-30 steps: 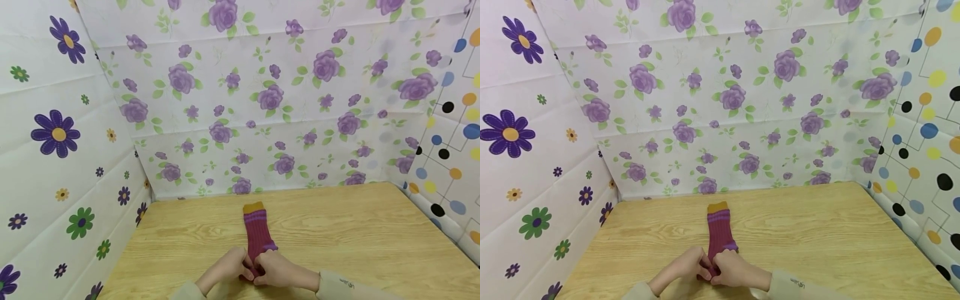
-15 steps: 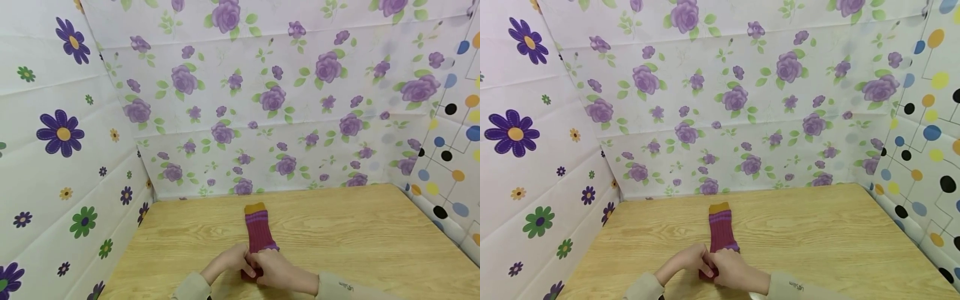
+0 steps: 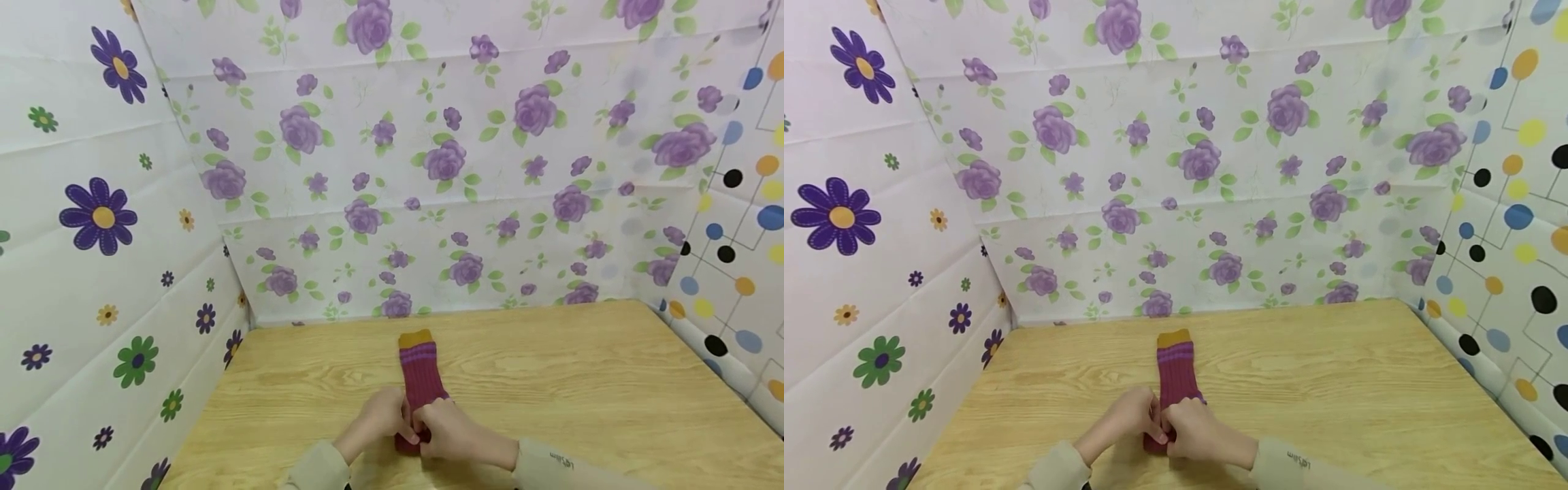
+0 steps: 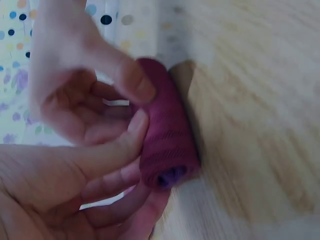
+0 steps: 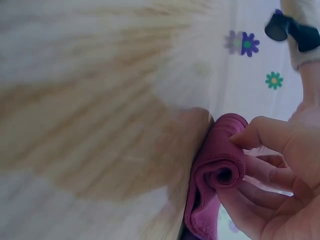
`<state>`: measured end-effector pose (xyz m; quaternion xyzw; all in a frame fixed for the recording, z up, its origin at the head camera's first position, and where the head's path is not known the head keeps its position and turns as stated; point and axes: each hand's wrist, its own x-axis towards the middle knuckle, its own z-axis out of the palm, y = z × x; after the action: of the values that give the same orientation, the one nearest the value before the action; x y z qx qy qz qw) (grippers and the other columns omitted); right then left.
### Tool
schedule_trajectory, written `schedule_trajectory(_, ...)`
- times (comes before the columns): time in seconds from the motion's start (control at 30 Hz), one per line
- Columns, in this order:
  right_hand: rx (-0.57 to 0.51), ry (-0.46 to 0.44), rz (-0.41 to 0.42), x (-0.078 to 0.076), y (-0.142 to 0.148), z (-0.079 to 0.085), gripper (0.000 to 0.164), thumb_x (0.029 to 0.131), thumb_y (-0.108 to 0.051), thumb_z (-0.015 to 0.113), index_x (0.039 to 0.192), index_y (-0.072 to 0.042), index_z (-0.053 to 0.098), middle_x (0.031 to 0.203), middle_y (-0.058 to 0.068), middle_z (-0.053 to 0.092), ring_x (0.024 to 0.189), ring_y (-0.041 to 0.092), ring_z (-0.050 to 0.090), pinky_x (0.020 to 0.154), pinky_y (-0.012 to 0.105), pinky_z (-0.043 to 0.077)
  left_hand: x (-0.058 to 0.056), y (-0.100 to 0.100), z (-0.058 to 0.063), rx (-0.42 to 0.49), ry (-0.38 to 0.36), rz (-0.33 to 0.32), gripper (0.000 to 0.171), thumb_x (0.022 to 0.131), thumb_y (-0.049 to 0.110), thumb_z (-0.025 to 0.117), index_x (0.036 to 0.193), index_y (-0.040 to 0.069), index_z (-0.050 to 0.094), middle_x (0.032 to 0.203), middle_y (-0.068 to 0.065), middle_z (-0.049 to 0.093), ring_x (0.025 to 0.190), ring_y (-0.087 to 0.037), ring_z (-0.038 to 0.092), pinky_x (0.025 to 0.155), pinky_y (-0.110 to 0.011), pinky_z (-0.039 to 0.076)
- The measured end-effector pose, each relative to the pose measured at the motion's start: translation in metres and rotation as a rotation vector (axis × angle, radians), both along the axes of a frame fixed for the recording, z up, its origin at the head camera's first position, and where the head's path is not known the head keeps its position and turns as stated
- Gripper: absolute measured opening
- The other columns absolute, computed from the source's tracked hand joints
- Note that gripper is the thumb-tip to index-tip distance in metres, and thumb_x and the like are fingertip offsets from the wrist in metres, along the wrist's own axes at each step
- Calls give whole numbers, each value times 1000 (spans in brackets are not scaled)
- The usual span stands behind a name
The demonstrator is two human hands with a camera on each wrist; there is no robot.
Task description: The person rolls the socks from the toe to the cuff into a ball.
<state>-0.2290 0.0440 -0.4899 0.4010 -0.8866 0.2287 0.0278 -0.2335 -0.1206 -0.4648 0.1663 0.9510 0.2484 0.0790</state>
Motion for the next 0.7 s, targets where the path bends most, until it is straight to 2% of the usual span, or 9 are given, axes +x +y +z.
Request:
schedule_trajectory(0.13,-22,-64,7,-6,2,0,17,65,-4,77,69,-15,65,58,-14,51,50,-6,32,45,11,27,8,4,2,-3,122,1,29,57,15,91,51,8,63,47,8,53,45,-2,37,40,-18,32)
schedule_trajectory(0.27,-48,-137,11,-10,4,-2,16,66,-3,77,69,-15,66,59,-15,53,49,-7,33,44,10,28,13,7,3,-7,190,-2,27,59,15,90,51,8,65,49,7,58,47,0,38,40,-16,34)
schedule_trajectory(0.37,-74,-204,15,-14,4,-3,16,68,-2,77,70,-14,68,61,-14,57,51,-6,35,46,11,31,16,8,2,-74,243,-41,26,66,15,87,52,11,65,51,9,57,49,2,37,41,-14,34)
schedule_trajectory(0.47,-105,-273,27,-17,4,-4,14,70,0,77,72,-12,70,63,-12,62,53,-6,40,48,12,36,20,8,1,-165,312,-104,31,74,13,82,53,13,59,50,10,49,50,2,33,42,-13,31)
schedule_trajectory(0.6,-131,-352,24,-21,5,-4,13,73,3,75,76,-10,72,68,-8,67,55,-6,46,51,13,43,23,10,1,-201,312,-157,40,80,6,74,55,15,44,51,10,33,48,-1,27,42,-13,23)
schedule_trajectory(0.7,-145,-390,11,-23,6,-3,13,73,4,74,76,-9,73,69,-6,68,56,-5,49,52,14,45,22,10,2,-217,270,-203,42,79,7,72,56,16,39,53,11,30,48,-1,27,42,-14,22)
